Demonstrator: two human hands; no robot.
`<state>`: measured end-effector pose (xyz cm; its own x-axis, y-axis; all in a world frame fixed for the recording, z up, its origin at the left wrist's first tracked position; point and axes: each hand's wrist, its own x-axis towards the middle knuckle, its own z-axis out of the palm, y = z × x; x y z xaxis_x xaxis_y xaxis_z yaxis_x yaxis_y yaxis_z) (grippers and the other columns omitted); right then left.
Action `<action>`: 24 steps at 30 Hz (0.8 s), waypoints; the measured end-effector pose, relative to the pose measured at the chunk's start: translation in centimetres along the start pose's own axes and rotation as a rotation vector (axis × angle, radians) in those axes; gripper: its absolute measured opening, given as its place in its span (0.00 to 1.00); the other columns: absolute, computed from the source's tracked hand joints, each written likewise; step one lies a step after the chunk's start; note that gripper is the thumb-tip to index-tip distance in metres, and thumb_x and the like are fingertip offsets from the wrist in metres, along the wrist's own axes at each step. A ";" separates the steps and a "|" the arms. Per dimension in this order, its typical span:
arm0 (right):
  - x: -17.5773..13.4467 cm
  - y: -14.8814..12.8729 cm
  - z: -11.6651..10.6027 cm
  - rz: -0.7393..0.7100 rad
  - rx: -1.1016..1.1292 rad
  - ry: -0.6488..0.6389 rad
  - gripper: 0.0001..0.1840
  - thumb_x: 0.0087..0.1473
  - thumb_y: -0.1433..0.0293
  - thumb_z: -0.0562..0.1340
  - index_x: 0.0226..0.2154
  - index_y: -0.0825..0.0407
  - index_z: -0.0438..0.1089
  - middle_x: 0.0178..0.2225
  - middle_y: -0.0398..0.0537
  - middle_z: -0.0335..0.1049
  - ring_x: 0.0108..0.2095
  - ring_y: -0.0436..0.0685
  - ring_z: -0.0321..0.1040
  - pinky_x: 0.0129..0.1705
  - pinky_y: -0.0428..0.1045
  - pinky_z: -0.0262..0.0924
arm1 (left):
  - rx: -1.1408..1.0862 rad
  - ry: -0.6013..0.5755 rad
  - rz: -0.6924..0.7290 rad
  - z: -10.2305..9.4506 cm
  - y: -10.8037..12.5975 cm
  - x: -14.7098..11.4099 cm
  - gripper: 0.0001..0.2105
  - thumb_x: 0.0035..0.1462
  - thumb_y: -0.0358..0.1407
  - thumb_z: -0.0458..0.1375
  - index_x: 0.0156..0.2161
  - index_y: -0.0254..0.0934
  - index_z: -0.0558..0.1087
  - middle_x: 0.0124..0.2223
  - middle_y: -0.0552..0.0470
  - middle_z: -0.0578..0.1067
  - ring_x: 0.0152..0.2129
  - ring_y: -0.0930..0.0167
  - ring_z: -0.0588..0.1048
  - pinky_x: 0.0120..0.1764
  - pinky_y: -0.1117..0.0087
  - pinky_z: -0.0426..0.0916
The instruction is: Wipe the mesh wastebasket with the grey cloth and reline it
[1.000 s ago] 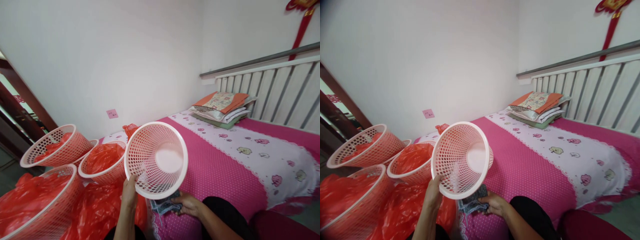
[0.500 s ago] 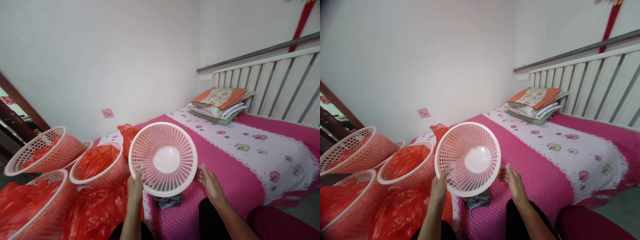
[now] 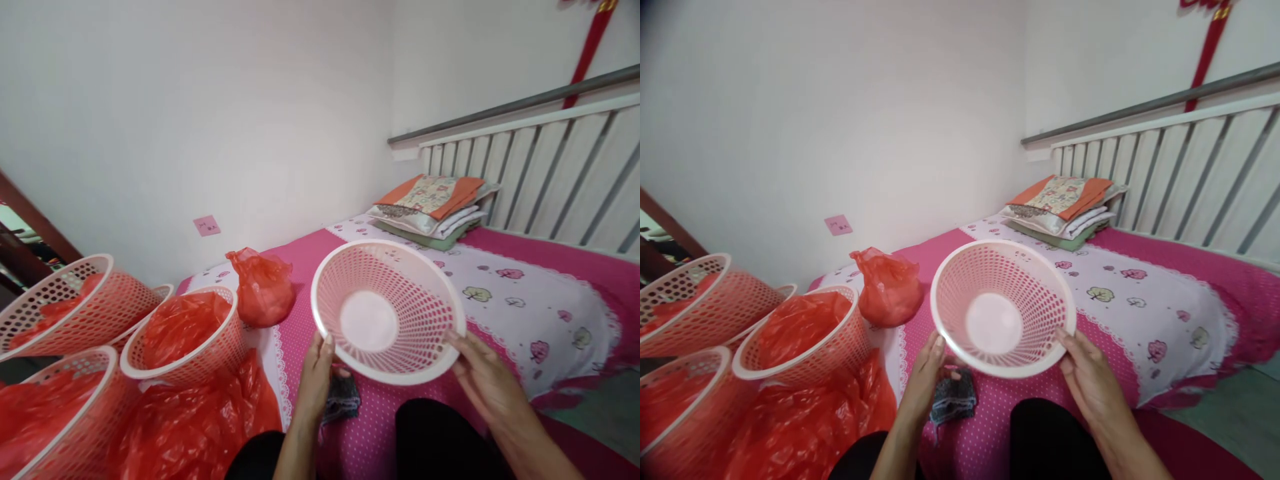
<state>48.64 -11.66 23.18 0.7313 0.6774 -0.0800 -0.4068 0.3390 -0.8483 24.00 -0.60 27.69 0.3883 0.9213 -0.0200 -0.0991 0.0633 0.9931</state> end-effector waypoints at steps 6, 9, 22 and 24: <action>1.0 -0.8 0.6 -0.062 0.081 0.047 0.22 0.38 0.58 0.80 0.36 0.48 0.79 0.39 0.46 0.83 0.40 0.59 0.80 0.38 0.48 0.78 | 0.338 -0.276 -0.153 0.1 -1.6 -0.8 0.33 0.62 0.48 0.58 0.65 0.24 0.69 0.43 0.37 0.83 0.29 0.65 0.79 0.31 0.67 0.68; 1.5 -0.2 2.5 -0.071 0.083 0.013 0.22 0.41 0.57 0.79 0.38 0.49 0.79 0.40 0.47 0.82 0.39 0.58 0.79 0.37 0.48 0.78 | 0.472 -0.361 -0.096 -0.2 -2.1 -1.4 0.28 0.64 0.45 0.56 0.63 0.28 0.72 0.39 0.42 0.82 0.32 0.63 0.79 0.36 0.65 0.69; 9.8 6.7 20.2 0.054 0.186 -0.218 0.06 0.58 0.68 0.70 0.33 0.49 0.72 0.30 0.44 0.78 0.31 0.52 0.76 0.36 0.47 0.76 | 0.805 -0.411 -0.076 -1.0 -1.0 -2.9 0.30 0.61 0.42 0.57 0.65 0.29 0.72 0.60 0.31 0.79 0.58 0.49 0.76 0.60 0.52 0.66; 11.0 7.9 22.3 0.070 0.176 -0.232 0.06 0.58 0.69 0.69 0.33 0.49 0.71 0.30 0.43 0.78 0.31 0.52 0.76 0.36 0.47 0.76 | 0.818 -0.407 -0.107 -1.5 -1.5 -2.9 0.30 0.60 0.43 0.58 0.65 0.30 0.73 0.61 0.31 0.78 0.59 0.48 0.76 0.60 0.52 0.66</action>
<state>41.24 13.02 27.28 0.5616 0.8274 0.0040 -0.5555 0.3806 -0.7393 21.59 -2.82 26.11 0.6656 0.7105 -0.2282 0.5747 -0.2930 0.7641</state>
